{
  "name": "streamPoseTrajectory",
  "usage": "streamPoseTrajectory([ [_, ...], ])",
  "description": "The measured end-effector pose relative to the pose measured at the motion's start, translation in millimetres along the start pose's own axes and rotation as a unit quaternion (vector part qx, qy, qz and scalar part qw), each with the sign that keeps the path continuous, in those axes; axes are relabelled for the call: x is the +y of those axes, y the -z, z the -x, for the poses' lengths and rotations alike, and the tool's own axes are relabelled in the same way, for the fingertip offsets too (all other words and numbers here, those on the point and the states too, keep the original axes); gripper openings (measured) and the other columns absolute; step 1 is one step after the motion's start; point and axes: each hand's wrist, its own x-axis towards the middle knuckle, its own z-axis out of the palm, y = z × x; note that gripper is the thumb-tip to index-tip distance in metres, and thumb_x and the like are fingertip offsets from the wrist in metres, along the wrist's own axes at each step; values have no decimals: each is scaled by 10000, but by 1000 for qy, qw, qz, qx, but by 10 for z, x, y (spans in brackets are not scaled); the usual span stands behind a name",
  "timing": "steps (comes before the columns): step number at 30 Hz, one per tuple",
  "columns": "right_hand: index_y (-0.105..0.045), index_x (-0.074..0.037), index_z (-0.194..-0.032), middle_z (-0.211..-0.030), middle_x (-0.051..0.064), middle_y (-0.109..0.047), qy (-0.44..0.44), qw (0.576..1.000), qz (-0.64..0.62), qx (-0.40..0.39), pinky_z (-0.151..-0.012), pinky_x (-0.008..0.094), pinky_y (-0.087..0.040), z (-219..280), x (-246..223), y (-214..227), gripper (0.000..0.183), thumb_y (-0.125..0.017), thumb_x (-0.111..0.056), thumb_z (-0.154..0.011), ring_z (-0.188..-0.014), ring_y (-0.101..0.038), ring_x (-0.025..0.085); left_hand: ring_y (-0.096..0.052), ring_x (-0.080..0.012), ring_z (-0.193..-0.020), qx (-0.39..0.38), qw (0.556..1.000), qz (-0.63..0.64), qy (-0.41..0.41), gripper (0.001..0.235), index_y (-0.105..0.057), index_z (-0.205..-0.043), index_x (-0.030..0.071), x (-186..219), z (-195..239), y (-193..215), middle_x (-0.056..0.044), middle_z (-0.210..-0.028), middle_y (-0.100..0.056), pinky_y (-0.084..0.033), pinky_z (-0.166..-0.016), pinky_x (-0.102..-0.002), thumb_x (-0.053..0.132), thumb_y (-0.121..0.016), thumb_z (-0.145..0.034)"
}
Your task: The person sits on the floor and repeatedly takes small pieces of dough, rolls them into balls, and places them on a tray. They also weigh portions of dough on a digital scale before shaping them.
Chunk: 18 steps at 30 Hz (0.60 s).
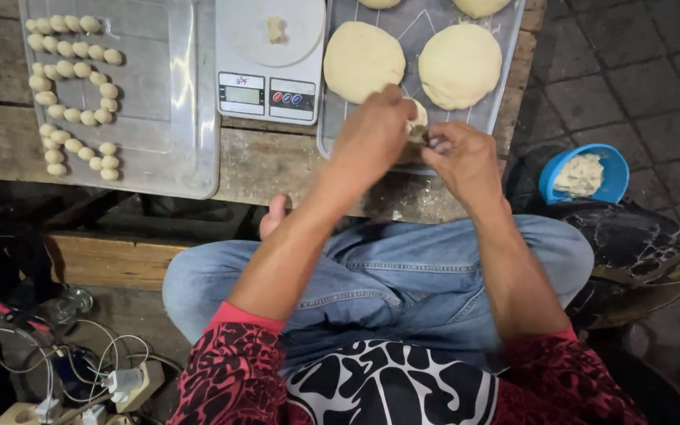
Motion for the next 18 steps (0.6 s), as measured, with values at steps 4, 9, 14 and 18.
streamPoseTrajectory([
  [4, -798, -71, -1066, -894, 113, -748, -140, 984, -105, 31, -676, 310, -614, -3, 63, -66, 256, -928, -168, -868, -784, -735, 209, -660, -366, -965, 8, 995, -81, -58, 263, -724, -1071, 134, -211, -21, -453, -94, -1033, -561, -621, -750, -462, 27, -676, -835],
  [9, -759, 12, -1036, -803, 82, -701, -223, 931, -291, 0, -635, 251, -628, 17, 52, 38, 236, -870, -48, -837, -709, -699, 100, -676, -339, -851, 38, 994, -69, -79, 156, -732, -980, 98, -363, -79, -574, -79, -953, -560, -620, -676, -403, 20, -691, -852],
  [14, -732, 30, -951, -738, 100, -692, -252, 858, -446, -47, -544, 288, -631, 49, 73, 172, 159, -808, 46, -812, -623, -695, 137, -686, -330, -811, 58, 994, -25, -86, 145, -745, -966, 87, -275, -6, -414, -75, -923, -562, -612, -651, -358, -7, -670, -885],
  [18, -697, 87, -934, -741, 221, -669, -181, 826, -533, -32, -470, 345, -637, 62, 216, 214, 145, -755, 124, -806, -558, -686, 213, -692, -390, -826, 44, 996, 6, -82, 127, -741, -953, 79, -289, -5, -355, -130, -922, -573, -610, -708, -402, 8, -673, -873],
])
